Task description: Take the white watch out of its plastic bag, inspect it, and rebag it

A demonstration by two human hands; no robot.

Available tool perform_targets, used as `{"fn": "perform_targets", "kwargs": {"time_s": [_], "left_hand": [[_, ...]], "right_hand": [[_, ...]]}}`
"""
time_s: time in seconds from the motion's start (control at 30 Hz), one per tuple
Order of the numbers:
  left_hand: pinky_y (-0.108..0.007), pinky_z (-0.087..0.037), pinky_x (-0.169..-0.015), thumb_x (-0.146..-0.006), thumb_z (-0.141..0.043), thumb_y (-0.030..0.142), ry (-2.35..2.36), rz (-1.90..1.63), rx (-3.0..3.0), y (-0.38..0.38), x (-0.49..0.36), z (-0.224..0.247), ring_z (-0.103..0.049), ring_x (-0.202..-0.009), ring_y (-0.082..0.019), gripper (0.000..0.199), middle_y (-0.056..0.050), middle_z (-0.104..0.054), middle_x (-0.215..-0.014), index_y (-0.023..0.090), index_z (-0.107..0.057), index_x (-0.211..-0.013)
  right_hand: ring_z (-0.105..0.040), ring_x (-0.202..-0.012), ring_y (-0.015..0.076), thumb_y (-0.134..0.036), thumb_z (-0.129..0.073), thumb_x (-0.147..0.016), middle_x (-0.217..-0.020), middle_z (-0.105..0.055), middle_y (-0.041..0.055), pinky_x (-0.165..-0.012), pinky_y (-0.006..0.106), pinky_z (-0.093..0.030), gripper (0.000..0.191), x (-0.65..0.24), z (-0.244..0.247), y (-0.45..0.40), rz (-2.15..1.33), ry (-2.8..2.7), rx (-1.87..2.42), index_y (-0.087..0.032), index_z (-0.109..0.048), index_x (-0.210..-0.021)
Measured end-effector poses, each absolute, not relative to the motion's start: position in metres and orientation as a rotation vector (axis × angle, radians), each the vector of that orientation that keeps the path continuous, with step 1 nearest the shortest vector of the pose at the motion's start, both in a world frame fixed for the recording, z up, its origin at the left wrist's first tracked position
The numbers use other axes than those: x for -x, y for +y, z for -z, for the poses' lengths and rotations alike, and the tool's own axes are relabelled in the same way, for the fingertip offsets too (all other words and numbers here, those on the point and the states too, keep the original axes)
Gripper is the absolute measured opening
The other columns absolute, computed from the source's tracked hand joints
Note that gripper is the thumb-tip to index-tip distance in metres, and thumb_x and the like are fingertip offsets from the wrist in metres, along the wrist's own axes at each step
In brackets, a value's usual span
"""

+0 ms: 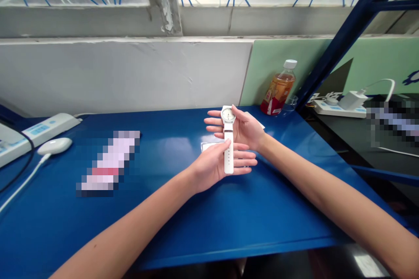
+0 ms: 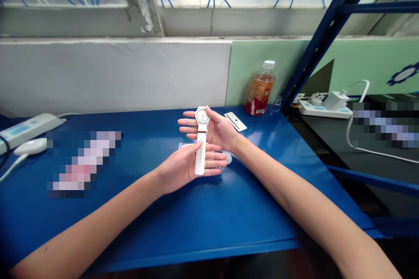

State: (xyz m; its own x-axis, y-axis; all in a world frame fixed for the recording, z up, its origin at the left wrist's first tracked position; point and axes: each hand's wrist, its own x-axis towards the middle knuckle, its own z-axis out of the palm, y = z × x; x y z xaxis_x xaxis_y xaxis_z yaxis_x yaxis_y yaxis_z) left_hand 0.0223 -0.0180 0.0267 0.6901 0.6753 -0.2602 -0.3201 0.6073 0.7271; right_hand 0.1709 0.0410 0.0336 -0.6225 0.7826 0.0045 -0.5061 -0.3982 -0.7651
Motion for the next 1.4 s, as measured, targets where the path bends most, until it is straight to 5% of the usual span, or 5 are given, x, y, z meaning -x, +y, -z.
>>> {"fn": "perform_targets", "kwargs": {"time_s": [0.23, 0.63, 1.0, 1.4], "left_hand": [[-0.047, -0.051, -0.092, -0.105, -0.036, 0.030, 0.608, -0.657, -0.701, -0.022, -0.024, -0.025, -0.072, -0.097, -0.031, 0.038, -0.025, -0.072, -0.105, 0.004, -0.063, -0.103], [-0.044, -0.051, -0.095, -0.105, -0.038, 0.026, 0.608, -0.650, -0.724, -0.015, -0.019, -0.034, -0.070, -0.103, -0.030, 0.035, -0.025, -0.071, -0.110, 0.003, -0.063, -0.109], [-0.045, -0.052, -0.090, -0.105, -0.038, 0.029, 0.636, -0.622, -0.733, -0.019, -0.023, -0.032, -0.072, -0.097, -0.031, 0.037, -0.027, -0.070, -0.109, 0.002, -0.063, -0.106], [-0.046, -0.051, -0.096, -0.105, -0.038, 0.029, 0.649, -0.604, -0.685, -0.020, -0.023, -0.029, -0.071, -0.100, -0.031, 0.039, -0.026, -0.071, -0.109, 0.001, -0.066, -0.105]], "right_hand": [[-0.064, -0.118, 0.0215, -0.043, -0.010, -0.105, -0.126, -0.067, 0.0169, -0.110, 0.039, -0.040, 0.063, -0.170, -0.034, 0.041, -2.085, -0.968, 0.420, -0.007, -0.057, -0.127], [-0.069, -0.104, 0.0204, -0.044, -0.011, -0.105, -0.117, -0.072, 0.0157, -0.102, 0.036, -0.047, 0.064, -0.177, -0.038, 0.045, -2.060, -0.985, 0.470, -0.007, -0.061, -0.122], [-0.056, -0.126, 0.0275, -0.064, -0.009, -0.097, -0.135, -0.060, 0.0218, -0.112, 0.043, -0.036, 0.083, -0.177, -0.048, 0.038, -2.144, -1.000, 0.375, -0.003, -0.059, -0.124], [-0.055, -0.127, 0.0310, -0.070, -0.011, -0.093, -0.133, -0.060, 0.0248, -0.112, 0.048, -0.035, 0.088, -0.183, -0.044, 0.045, -2.145, -0.990, 0.394, -0.001, -0.056, -0.125]]}}
